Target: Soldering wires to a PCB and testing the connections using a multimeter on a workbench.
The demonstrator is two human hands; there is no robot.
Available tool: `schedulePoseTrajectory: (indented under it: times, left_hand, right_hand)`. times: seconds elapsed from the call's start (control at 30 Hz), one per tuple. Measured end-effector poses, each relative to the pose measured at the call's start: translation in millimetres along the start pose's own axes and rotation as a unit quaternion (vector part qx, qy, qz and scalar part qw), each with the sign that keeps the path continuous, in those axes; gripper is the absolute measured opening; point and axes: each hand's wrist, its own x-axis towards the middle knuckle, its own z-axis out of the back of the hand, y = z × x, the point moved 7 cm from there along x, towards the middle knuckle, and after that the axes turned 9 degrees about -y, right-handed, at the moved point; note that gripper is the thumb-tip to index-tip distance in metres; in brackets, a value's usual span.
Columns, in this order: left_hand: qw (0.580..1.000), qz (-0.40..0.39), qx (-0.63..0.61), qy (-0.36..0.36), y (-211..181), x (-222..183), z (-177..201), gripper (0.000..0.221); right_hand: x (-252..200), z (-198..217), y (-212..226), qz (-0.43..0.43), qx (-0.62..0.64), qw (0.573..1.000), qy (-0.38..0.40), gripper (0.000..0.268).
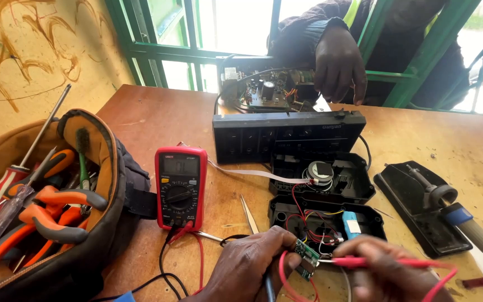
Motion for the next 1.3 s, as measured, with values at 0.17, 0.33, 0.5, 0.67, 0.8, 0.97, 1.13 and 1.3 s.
schedulePoseTrajectory:
  times: [0.17,0.33,0.5,0.67,0.8,0.97,1.13,1.3]
  left_hand:
    - [0.997,0.019,-0.058,-0.042,-5,0,8,0.013]
    - [0.984,0.073,-0.161,0.027,-3,-7,1,0.009]
    - [0.988,0.030,-0.135,0.062,7,-21,-5,0.025]
    - [0.993,-0.037,-0.084,0.069,-4,-19,4,0.020]
    - [0.993,-0.080,-0.050,0.071,-4,-17,11,0.013]
    - [0.976,-0.076,0.059,0.196,15,-19,1,0.043]
    - [0.953,-0.120,0.047,0.275,11,-21,-1,0.020]
    - [0.892,-0.084,0.118,0.427,20,-25,0,0.011]
  right_hand:
    - [4,36,41,0.208,0.068,0.976,-0.003,0.039]
    - [-57,-63,54,0.364,-0.342,0.863,-0.075,0.045]
    - [-62,-90,34,0.405,-0.357,0.837,0.091,0.050]
    - [-63,-93,34,0.468,-0.356,0.809,0.009,0.028]
    - [-77,-102,32,0.490,-0.506,0.710,-0.019,0.029]
    - [-68,-80,23,0.402,-0.371,0.830,-0.105,0.036]
    - [-61,-76,20,0.367,-0.394,0.829,-0.148,0.021]
    - [-69,-108,34,0.511,-0.519,0.677,-0.103,0.024]
